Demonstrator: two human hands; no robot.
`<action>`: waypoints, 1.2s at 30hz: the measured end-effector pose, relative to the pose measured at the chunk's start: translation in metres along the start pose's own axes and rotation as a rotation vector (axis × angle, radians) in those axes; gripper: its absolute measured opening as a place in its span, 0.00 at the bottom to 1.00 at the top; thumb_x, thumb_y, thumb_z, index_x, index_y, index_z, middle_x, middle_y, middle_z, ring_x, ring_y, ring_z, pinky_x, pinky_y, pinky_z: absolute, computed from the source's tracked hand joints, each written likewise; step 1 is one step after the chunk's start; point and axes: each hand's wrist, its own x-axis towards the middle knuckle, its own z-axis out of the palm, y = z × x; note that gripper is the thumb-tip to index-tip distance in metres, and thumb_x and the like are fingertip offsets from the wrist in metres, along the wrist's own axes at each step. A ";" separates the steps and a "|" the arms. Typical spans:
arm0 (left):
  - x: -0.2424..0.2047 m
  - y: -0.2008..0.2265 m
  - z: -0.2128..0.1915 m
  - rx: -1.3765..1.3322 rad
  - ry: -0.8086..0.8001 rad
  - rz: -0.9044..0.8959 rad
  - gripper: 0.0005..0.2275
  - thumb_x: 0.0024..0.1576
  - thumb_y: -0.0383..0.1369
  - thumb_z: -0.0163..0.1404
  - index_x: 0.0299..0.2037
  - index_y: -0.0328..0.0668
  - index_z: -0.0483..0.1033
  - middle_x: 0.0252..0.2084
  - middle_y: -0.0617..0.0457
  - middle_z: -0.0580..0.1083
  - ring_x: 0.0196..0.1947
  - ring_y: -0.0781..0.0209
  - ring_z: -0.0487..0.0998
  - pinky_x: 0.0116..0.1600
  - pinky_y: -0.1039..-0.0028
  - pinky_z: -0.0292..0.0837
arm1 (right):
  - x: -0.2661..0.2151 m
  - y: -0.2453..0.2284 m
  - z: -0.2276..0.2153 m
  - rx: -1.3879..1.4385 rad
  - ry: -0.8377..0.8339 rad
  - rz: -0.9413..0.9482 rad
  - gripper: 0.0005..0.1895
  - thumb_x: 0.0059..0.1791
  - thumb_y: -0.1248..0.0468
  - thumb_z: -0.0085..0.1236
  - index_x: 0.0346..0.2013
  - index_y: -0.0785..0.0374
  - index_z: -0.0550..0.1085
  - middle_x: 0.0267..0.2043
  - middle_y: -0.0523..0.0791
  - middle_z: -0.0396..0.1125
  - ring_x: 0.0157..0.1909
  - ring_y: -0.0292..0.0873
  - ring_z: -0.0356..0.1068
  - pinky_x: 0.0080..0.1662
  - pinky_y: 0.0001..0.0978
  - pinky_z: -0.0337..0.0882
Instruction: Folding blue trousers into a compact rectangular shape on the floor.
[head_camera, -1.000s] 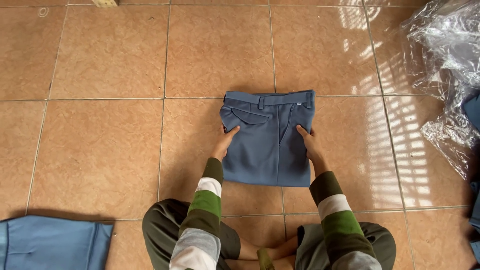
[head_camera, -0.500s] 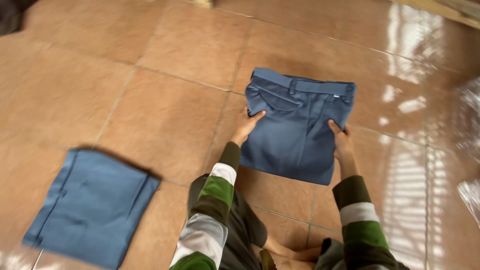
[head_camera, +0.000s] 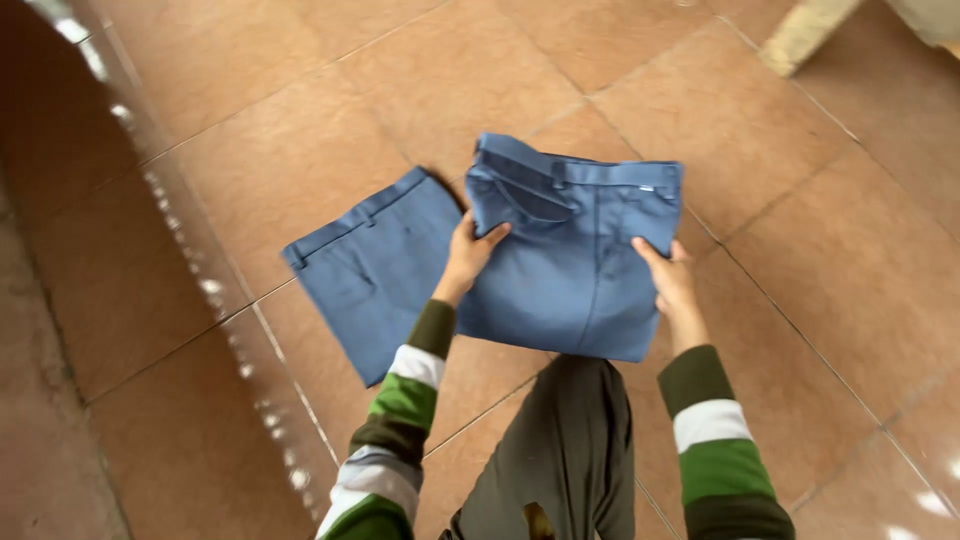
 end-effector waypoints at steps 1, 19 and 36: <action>-0.004 -0.002 -0.030 -0.004 0.028 0.000 0.22 0.51 0.33 0.66 0.55 0.42 0.75 0.48 0.39 0.78 0.53 0.46 0.78 0.53 0.58 0.77 | -0.001 -0.008 0.032 -0.006 -0.027 -0.007 0.30 0.47 0.49 0.74 0.55 0.64 0.75 0.49 0.59 0.71 0.53 0.58 0.72 0.48 0.50 0.73; -0.041 -0.163 -0.258 0.117 0.562 -0.387 0.43 0.51 0.54 0.64 0.71 0.40 0.56 0.68 0.32 0.63 0.69 0.38 0.63 0.70 0.49 0.61 | -0.047 0.029 0.311 -0.567 -0.749 -0.184 0.54 0.46 0.44 0.65 0.75 0.65 0.49 0.74 0.63 0.50 0.72 0.60 0.56 0.68 0.54 0.62; -0.045 -0.175 -0.287 -0.049 0.600 -0.476 0.35 0.48 0.49 0.67 0.63 0.39 0.71 0.59 0.37 0.73 0.64 0.44 0.71 0.64 0.56 0.69 | -0.082 0.110 0.275 -1.103 -0.453 -0.186 0.41 0.48 0.29 0.43 0.57 0.60 0.68 0.47 0.55 0.71 0.51 0.59 0.74 0.46 0.52 0.75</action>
